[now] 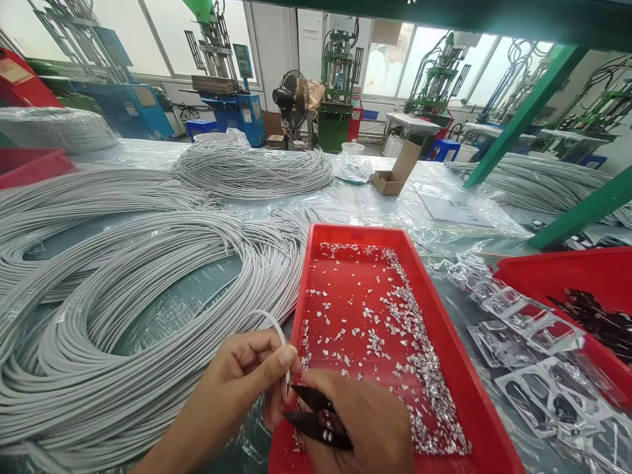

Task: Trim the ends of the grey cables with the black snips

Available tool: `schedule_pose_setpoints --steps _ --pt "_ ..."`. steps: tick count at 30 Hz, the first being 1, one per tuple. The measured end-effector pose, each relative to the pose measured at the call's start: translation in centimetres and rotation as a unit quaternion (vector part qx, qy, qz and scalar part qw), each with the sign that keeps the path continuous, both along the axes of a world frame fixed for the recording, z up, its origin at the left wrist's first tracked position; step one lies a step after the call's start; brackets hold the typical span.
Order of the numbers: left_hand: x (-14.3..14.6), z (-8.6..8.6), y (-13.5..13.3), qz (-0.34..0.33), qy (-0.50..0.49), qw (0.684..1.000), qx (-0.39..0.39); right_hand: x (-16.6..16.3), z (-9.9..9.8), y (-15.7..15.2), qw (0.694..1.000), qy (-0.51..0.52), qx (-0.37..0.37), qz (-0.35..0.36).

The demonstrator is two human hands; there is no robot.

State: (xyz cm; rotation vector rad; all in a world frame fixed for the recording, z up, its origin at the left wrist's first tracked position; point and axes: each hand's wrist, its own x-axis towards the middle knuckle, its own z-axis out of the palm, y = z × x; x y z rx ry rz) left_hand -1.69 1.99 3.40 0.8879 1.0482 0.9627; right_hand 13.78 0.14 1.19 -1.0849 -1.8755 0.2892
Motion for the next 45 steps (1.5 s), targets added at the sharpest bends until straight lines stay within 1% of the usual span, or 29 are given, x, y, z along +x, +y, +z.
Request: schedule_pose_setpoints --steps 3,7,10,14,18,20,23,26,28,31,35,37,41,45 --pt "0.1 -0.1 -0.2 0.015 0.009 1.0 0.015 0.0 0.0 0.1 1.0 -0.005 -0.011 0.014" --pt "0.2 0.1 -0.3 0.041 0.029 0.998 0.035 0.0 0.3 0.2 0.995 0.028 -0.075 0.052" --pt "0.2 0.1 -0.4 0.043 0.047 0.997 0.054 0.0 0.8 0.4 0.994 0.014 -0.087 0.065" --pt "0.2 -0.1 -0.5 0.036 0.073 0.994 0.076 0.2 1.1 0.7 0.994 -0.041 -0.067 0.074" --pt "0.2 0.0 -0.5 0.037 0.097 0.99 0.099 0.7 0.5 0.8 0.993 -0.086 -0.038 0.073" --pt "0.2 -0.1 -0.5 0.036 0.113 0.986 0.118 1.0 0.1 0.9 0.991 -0.106 -0.012 0.075" --pt "0.3 -0.7 -0.6 0.029 0.137 0.98 0.139 1.2 -0.2 1.0 0.988 -0.129 0.043 0.074" --pt "0.3 -1.4 -0.8 0.029 0.148 0.979 0.138 1.0 -0.4 1.2 0.983 -0.151 0.076 0.073" --pt "0.4 -1.6 -0.9 0.028 0.15 0.979 0.135 0.6 -0.5 1.3 0.982 -0.15 0.082 0.076" --pt "0.4 -1.3 -0.8 0.019 0.166 0.977 0.134 0.0 -0.2 1.4 0.988 -0.122 0.065 0.066" --pt "0.4 -0.8 -0.5 0.001 0.186 0.973 0.139 -0.5 0.7 1.5 0.992 -0.109 0.069 0.007" --pt "0.3 -0.6 -0.5 -0.006 0.178 0.974 0.14 -0.7 0.8 1.5 0.994 -0.1 0.047 -0.012" --pt "0.4 -0.5 -0.5 -0.011 0.133 0.983 0.125 -0.9 0.5 1.2 0.996 -0.042 -0.064 -0.039" --pt "0.3 -0.4 -0.4 -0.012 0.087 0.991 0.098 -1.1 0.5 1.2 0.986 0.028 -0.152 -0.058"
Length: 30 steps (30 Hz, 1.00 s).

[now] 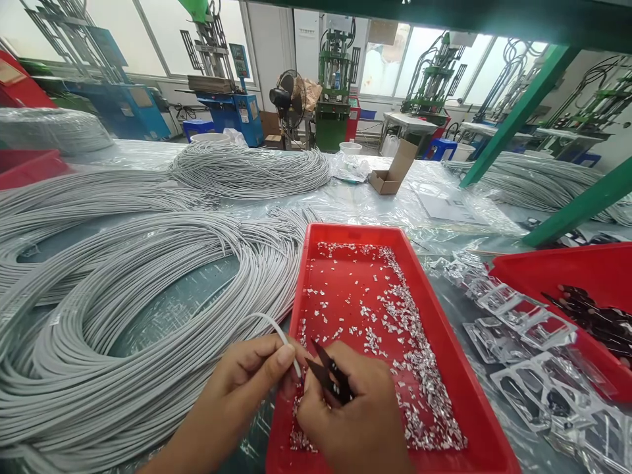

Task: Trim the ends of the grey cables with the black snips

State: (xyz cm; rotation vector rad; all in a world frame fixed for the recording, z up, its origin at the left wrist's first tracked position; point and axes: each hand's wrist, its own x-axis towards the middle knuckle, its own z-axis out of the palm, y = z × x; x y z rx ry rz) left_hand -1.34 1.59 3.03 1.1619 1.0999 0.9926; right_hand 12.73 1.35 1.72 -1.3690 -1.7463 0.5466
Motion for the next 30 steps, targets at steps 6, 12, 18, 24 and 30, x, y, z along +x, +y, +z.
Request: schedule_pose_setpoints --steps 6,12,18,24,30 --pt "-0.4 -0.6 0.4 0.001 -0.045 0.999 -0.003 0.6 0.6 0.3 0.986 0.119 -0.077 -0.086" --pt "-0.3 -1.1 0.6 0.008 -0.073 0.997 0.001 0.7 0.0 -0.8 0.985 0.165 -0.043 -0.028" --pt "-0.3 -0.9 0.0 0.017 0.13 0.963 0.236 2.4 -0.2 -0.4 0.994 0.036 0.1 0.003" --pt "-0.5 -1.2 -0.1 0.049 0.332 0.759 0.558 5.0 -0.3 -0.2 0.959 -0.141 0.213 0.121" --pt "0.0 -0.2 -0.2 -0.024 0.251 0.893 0.372 2.8 -0.5 -1.1 0.989 0.116 0.084 0.026"
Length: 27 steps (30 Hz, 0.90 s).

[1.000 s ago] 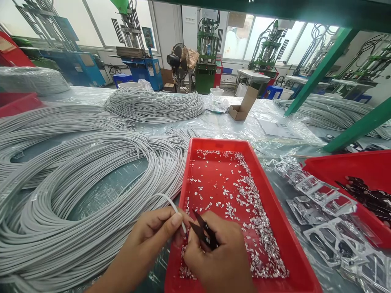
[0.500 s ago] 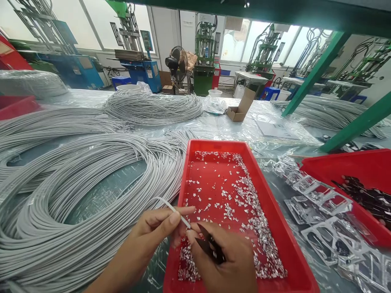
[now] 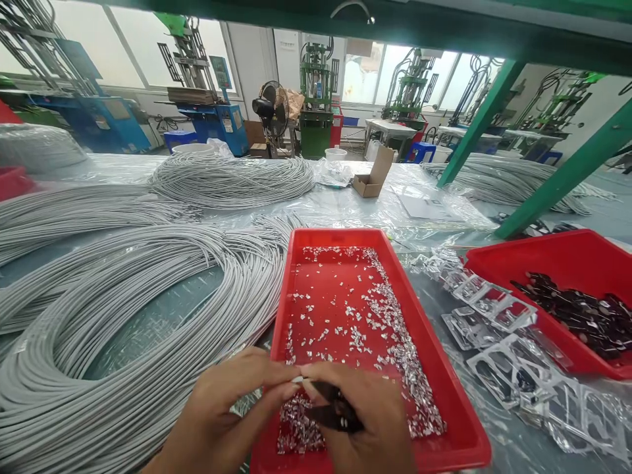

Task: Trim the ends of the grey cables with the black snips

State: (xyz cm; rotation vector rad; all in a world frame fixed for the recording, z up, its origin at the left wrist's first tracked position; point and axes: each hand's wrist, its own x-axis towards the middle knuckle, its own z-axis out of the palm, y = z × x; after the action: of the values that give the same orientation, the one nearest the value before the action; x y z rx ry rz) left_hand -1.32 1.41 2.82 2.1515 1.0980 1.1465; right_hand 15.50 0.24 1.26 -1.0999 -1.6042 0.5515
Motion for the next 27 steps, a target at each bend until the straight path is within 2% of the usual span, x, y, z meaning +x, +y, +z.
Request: schedule_pose_setpoints --steps 2,4,6,8,13,19,23,27 --pt "0.3 0.0 -0.4 0.035 -0.087 0.994 -0.061 -1.1 0.3 -0.3 0.99 0.09 -0.095 -0.048" --pt "0.5 -0.2 -0.7 0.074 -0.16 0.978 -0.112 -1.9 0.8 -0.5 0.967 0.144 -0.191 -0.091" --pt "0.6 -0.4 -0.8 0.102 -0.198 0.964 -0.144 -2.3 1.3 -0.6 0.943 0.17 -0.264 -0.106" --pt "0.7 -0.5 -0.9 0.113 -0.203 0.961 -0.149 -2.5 1.8 -0.6 0.928 0.192 -0.302 -0.106" --pt "0.8 -1.1 -1.0 0.128 -0.212 0.964 -0.093 -2.8 2.1 -0.3 0.906 0.244 -0.338 -0.076" --pt "0.6 -1.8 -1.0 0.102 -0.183 0.978 0.0 -3.3 1.8 -0.1 0.864 0.337 -0.37 -0.051" --pt "0.3 -1.8 -0.9 0.076 -0.145 0.986 0.04 -3.3 1.5 0.0 0.852 0.368 -0.372 -0.011" --pt "0.2 -1.9 -0.8 0.063 -0.129 0.988 0.048 -3.4 1.4 0.2 0.848 0.382 -0.368 0.0"
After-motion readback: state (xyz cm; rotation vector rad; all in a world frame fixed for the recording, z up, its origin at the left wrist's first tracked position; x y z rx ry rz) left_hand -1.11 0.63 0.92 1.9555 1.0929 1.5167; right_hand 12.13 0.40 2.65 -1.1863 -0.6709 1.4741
